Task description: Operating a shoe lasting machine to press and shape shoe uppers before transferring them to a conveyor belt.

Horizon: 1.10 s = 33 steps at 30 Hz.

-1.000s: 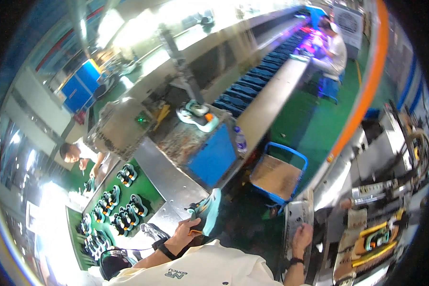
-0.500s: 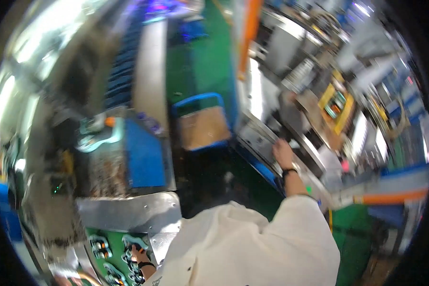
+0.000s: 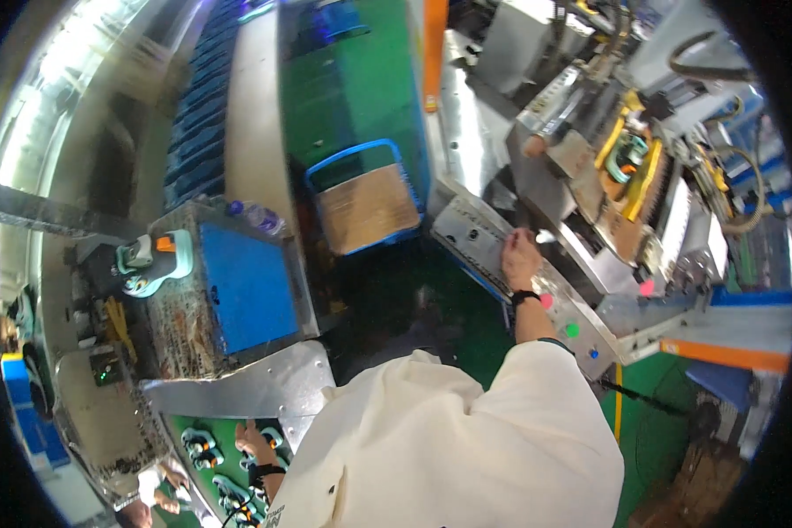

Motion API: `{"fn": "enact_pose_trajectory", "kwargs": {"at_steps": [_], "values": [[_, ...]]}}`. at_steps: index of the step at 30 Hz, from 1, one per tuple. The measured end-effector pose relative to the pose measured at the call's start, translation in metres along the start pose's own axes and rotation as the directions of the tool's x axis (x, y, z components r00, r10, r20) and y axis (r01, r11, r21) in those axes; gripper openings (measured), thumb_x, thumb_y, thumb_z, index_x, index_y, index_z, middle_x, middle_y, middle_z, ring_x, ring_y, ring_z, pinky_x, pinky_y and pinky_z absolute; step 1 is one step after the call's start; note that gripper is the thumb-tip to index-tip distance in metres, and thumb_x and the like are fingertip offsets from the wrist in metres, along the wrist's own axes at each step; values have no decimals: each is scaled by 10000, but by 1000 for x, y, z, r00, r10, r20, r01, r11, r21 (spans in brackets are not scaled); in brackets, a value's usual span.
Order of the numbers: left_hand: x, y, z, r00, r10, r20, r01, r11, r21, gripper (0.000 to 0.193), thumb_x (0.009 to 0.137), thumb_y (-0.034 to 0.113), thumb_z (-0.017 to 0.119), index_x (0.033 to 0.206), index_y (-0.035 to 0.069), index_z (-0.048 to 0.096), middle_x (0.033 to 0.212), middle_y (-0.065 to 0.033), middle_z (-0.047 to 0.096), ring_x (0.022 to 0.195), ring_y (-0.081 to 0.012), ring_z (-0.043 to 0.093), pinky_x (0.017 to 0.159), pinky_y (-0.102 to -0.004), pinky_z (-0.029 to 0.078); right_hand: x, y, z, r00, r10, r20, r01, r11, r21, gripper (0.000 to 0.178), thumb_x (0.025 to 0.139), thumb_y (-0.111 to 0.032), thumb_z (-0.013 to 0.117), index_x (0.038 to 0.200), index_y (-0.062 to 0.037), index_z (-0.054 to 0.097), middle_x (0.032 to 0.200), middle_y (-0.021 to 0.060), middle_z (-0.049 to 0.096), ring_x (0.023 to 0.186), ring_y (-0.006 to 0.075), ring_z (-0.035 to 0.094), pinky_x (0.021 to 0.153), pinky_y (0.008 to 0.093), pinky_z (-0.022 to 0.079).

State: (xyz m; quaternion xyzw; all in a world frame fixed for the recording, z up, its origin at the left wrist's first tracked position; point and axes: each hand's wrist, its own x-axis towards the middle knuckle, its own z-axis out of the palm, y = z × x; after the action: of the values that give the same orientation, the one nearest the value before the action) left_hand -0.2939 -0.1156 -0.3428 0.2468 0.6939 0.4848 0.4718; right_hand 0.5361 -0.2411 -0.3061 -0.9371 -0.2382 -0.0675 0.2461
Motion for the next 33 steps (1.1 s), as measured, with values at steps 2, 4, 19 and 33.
{"fn": "enact_pose_trajectory", "kwargs": {"at_steps": [2, 4, 19, 33], "values": [[-71, 20, 109, 930, 363, -61, -334, 902, 275, 526, 874, 183, 722, 1268, -107, 528, 1153, -174, 614, 1029, -209, 567, 951, -369, 443, 8, 23, -14, 999, 40, -20, -42, 995, -92, 171, 951, -265, 522, 1024, -129, 595, 985, 141, 641, 888, 386, 637, 734, 488, 506], [-118, 77, 152, 856, 517, 13, -475, 777, 413, 490, 919, 157, 673, 1309, -91, 510, 1222, -170, 599, 1097, -228, 560, 980, -369, 433, 11, 19, -13, 999, -35, -30, 34, 998, -57, 170, 956, -271, 516, 1040, -144, 591, 982, 151, 634, 892, 394, 633, 740, 497, 502], [-128, 282, 286, 377, 895, 239, -846, 228, 481, 412, 873, 188, 690, 1227, 1, 592, 1359, -216, 533, 1283, -375, 485, 1091, -467, 358, 121, -246, -67, 844, -533, -55, 419, 594, 687, 113, 962, -91, 575, 1022, 1, 603, 893, 20, 587, 818, 81, 546, 678, 226, 453], [-102, 255, 271, 227, 877, 424, -967, 151, 206, 501, 906, 364, 626, 1221, -24, 610, 1391, -184, 520, 1348, -315, 438, 1156, -495, 264, -201, -887, -270, -641, -587, -494, 609, -781, 138, 578, 734, -59, 746, 1279, -63, 553, 1294, 135, 583, 1201, 333, 545, 1035, 409, 444]]}}
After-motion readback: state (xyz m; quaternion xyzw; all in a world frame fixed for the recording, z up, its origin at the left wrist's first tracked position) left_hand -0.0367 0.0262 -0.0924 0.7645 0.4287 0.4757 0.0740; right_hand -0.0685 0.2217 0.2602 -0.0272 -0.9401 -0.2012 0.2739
